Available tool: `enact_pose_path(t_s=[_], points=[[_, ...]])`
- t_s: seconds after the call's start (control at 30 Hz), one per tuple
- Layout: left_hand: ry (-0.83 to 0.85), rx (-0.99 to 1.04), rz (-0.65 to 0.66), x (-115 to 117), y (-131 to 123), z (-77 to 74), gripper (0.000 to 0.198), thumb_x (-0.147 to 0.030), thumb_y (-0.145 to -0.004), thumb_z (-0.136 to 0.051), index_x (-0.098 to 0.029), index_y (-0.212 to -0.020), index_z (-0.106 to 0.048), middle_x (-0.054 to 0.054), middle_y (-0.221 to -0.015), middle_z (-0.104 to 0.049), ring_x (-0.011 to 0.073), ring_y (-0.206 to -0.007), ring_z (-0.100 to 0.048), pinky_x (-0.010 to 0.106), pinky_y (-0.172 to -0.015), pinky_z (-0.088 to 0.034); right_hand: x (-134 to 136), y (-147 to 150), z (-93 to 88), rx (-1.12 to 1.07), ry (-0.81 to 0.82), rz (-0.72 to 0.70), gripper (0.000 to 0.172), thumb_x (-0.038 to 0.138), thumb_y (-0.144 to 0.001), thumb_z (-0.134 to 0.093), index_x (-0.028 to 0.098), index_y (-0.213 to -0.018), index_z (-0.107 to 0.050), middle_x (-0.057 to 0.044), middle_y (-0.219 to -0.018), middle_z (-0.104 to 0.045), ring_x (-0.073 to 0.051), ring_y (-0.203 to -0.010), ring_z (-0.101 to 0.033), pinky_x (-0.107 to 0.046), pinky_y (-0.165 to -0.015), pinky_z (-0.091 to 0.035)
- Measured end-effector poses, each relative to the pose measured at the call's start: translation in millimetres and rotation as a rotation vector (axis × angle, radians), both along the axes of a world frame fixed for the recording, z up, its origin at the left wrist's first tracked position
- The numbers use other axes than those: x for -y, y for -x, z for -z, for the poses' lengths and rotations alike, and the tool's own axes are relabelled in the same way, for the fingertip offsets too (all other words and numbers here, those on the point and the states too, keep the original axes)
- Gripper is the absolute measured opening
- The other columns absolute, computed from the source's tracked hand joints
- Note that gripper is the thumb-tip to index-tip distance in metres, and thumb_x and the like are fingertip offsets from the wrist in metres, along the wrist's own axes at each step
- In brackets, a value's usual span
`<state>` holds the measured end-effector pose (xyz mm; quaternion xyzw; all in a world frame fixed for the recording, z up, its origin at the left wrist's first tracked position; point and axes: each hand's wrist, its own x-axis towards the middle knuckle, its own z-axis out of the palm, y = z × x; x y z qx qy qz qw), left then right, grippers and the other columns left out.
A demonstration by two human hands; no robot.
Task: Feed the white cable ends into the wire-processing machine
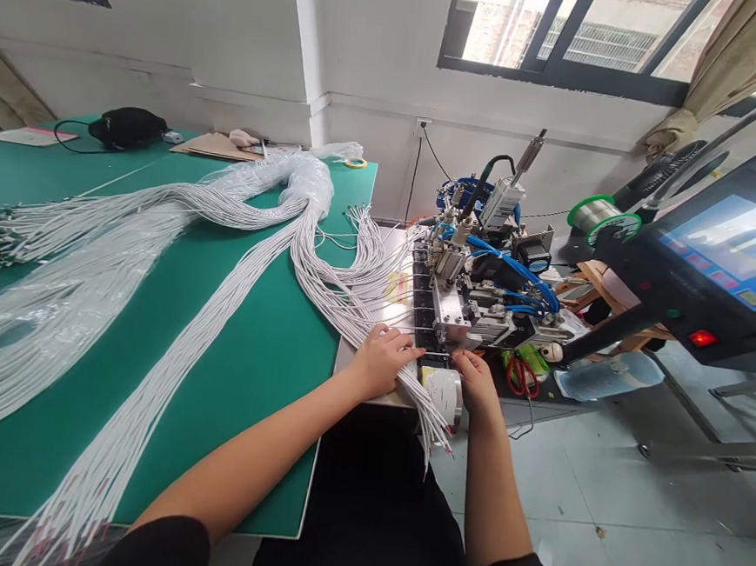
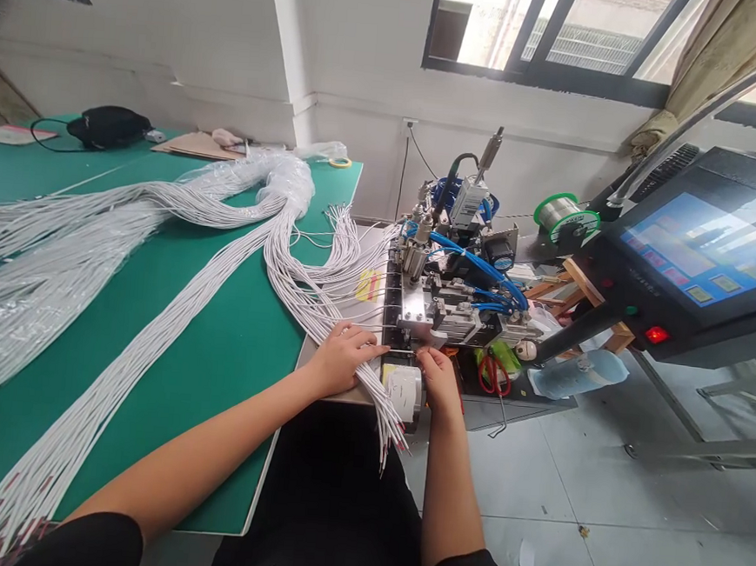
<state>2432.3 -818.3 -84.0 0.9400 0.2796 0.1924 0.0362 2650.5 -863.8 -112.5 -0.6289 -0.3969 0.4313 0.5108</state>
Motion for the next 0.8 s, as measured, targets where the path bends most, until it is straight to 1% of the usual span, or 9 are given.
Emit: enact_pose_path(t_s=[0.13,0.23,0.3,0.4,0.5,0.6,0.67,0.73,0.8], points=[[-0.004,0.008,0.002,0.9,-0.1,1.0,0.056,-0.013,-0.07,-0.059,-0.024,-0.125,-0.058,0.006,-0.113,-0.062,0.0227,-0.105,-0.052,0.042,-0.098,-0.027,2.4,3.0,0.7,-0.03,-0.005,0.01,0.037,0.053,-0.065,-0.059,0.019,-0.063,-0.043,0.004,-0.049,-0.041,-0.009,-0.045,-0.034,-0.023,-0.044,-0.029],[-0.008,0.011,-0.002,2.2,0.4,1.8,0.055,-0.013,-0.069,-0.059,-0.024,-0.123,-0.058,0.005,-0.11,-0.063,0.0228,-0.104,-0.053,0.042,-0.096,-0.028,6.8,5.8,-0.8,-0.083,-0.001,0.026,0.041,0.056,-0.062,-0.063,0.019,-0.067,-0.047,0.003,-0.053,-0.046,-0.01,-0.048,-0.038,-0.023,-0.047,-0.033],[-0.014,0.013,-0.012,3.4,1.2,1.8,0.054,-0.013,-0.069,-0.059,-0.023,-0.122,-0.059,0.006,-0.108,-0.064,0.023,-0.102,-0.053,0.042,-0.095,-0.029,10.6,6.4,-2.1,-0.1,0.012,0.039,0.043,0.057,-0.061,-0.066,0.018,-0.069,-0.05,0.003,-0.055,-0.048,-0.01,-0.049,-0.039,-0.023,-0.048,-0.033],[-0.031,0.025,-0.024,5.3,3.0,0.7,0.049,-0.012,-0.07,-0.057,-0.022,-0.118,-0.061,0.006,-0.106,-0.065,0.0229,-0.1,-0.054,0.042,-0.094,-0.03,17.3,4.0,-4.3,-0.009,-0.003,0.061,0.045,0.059,-0.063,-0.068,0.017,-0.067,-0.053,0.003,-0.055,-0.048,-0.01,-0.05,-0.038,-0.023,-0.048,-0.032],[-0.04,0.04,-0.044,6.7,4.8,-0.8,0.045,-0.012,-0.069,-0.058,-0.021,-0.112,-0.063,0.006,-0.103,-0.065,0.0227,-0.098,-0.055,0.042,-0.093,-0.031,25.7,-1.3,-9.4,0.145,-0.077,0.096,0.044,0.059,-0.068,-0.067,0.016,-0.067,-0.057,0.001,-0.059,-0.051,-0.01,-0.055,-0.041,-0.023,-0.052,-0.033],[-0.028,0.051,-0.048,7.3,5.8,-1.0,0.045,-0.012,-0.067,-0.059,-0.02,-0.112,-0.062,0.006,-0.106,-0.065,0.0223,-0.101,-0.056,0.042,-0.096,-0.032,37.9,-5.6,-21.2,0.245,-0.107,0.076,0.042,0.057,-0.075,-0.063,0.015,-0.073,-0.06,-0.001,-0.065,-0.055,-0.011,-0.058,-0.044,-0.023,-0.054,-0.035],[-0.009,0.062,-0.051,7.3,5.7,0.1,0.05,-0.013,-0.067,-0.059,-0.018,-0.117,-0.06,0.008,-0.116,-0.064,0.0232,-0.11,-0.054,0.043,-0.101,-0.029,48.2,-5.8,-32.8,0.31,-0.089,0.034,0.041,0.057,-0.077,-0.061,0.016,-0.076,-0.062,-0.002,-0.065,-0.055,-0.011,-0.058,-0.045,-0.023,-0.054,-0.036],[0.005,0.076,-0.073,7.4,5.0,1.5,0.056,-0.015,-0.067,-0.059,-0.016,-0.123,-0.056,0.01,-0.128,-0.059,0.0247,-0.12,-0.05,0.044,-0.106,-0.026,58.7,-2.9,-45.5,0.376,-0.067,-0.029,0.04,0.056,-0.079,-0.06,0.016,-0.076,-0.063,-0.002,-0.066,-0.056,-0.012,-0.059,-0.047,-0.023,-0.055,-0.037],[0.003,0.084,-0.092,7.7,4.2,2.4,0.058,-0.017,-0.069,-0.059,-0.014,-0.127,-0.053,0.011,-0.135,-0.054,0.0259,-0.127,-0.044,0.045,-0.108,-0.025,67.8,2.8,-56.7,0.427,-0.048,-0.112,0.038,0.054,-0.081,-0.059,0.016,-0.077,-0.064,-0.002,-0.067,-0.057,-0.012,-0.061,-0.048,-0.023,-0.055,-0.037]])
